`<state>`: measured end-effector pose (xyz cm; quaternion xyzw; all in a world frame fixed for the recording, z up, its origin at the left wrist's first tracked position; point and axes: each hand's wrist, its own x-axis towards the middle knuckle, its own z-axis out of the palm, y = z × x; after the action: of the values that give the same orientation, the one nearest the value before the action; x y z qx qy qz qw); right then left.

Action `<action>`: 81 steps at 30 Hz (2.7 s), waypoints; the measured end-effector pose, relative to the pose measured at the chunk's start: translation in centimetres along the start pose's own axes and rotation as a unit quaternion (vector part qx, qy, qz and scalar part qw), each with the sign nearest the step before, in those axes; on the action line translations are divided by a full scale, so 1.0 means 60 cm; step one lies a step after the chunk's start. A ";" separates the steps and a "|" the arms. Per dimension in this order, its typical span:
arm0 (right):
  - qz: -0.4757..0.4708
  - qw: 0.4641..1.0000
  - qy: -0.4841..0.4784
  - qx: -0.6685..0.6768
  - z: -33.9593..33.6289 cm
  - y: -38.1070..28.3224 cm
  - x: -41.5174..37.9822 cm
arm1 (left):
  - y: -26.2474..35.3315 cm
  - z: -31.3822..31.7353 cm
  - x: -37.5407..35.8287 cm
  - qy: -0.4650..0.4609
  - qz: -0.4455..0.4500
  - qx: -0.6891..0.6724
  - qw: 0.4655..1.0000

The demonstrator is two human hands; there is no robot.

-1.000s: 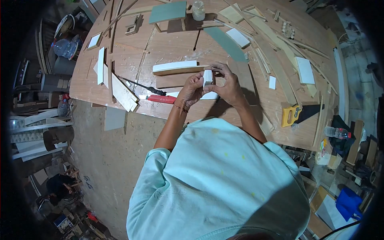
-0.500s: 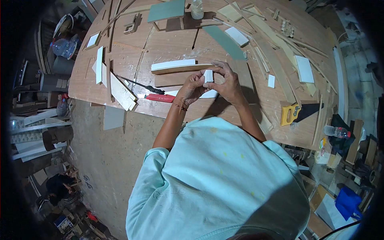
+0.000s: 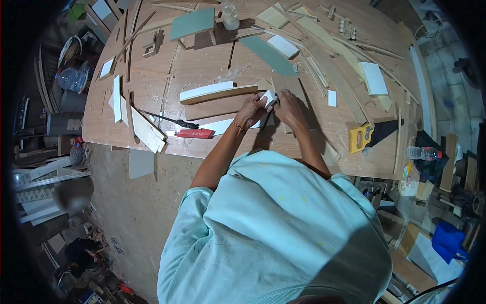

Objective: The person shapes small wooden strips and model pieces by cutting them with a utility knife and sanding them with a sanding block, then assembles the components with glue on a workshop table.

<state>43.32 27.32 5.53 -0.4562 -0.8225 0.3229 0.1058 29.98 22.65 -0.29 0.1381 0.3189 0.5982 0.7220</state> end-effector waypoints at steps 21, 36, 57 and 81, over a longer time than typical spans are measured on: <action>-0.082 0.974 0.083 0.194 -0.063 -0.057 -0.048 | 0.052 0.025 -0.056 0.081 0.087 0.100 0.988; -0.238 0.952 -0.020 0.192 0.022 -0.186 -0.054 | 0.074 -0.008 -0.225 0.179 0.181 0.043 0.966; -0.329 0.924 -0.088 0.174 0.240 -0.468 -0.018 | 0.162 -0.139 -0.465 0.337 0.328 -0.002 0.883; -0.151 0.805 -0.286 0.497 0.347 -0.758 -0.034 | 0.403 -0.276 -0.720 0.125 0.447 -0.139 0.875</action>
<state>3.70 -0.46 18.29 -0.0981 -0.6007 0.7835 0.1252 -2.65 -15.56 13.97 0.0884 0.2248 0.9076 0.3434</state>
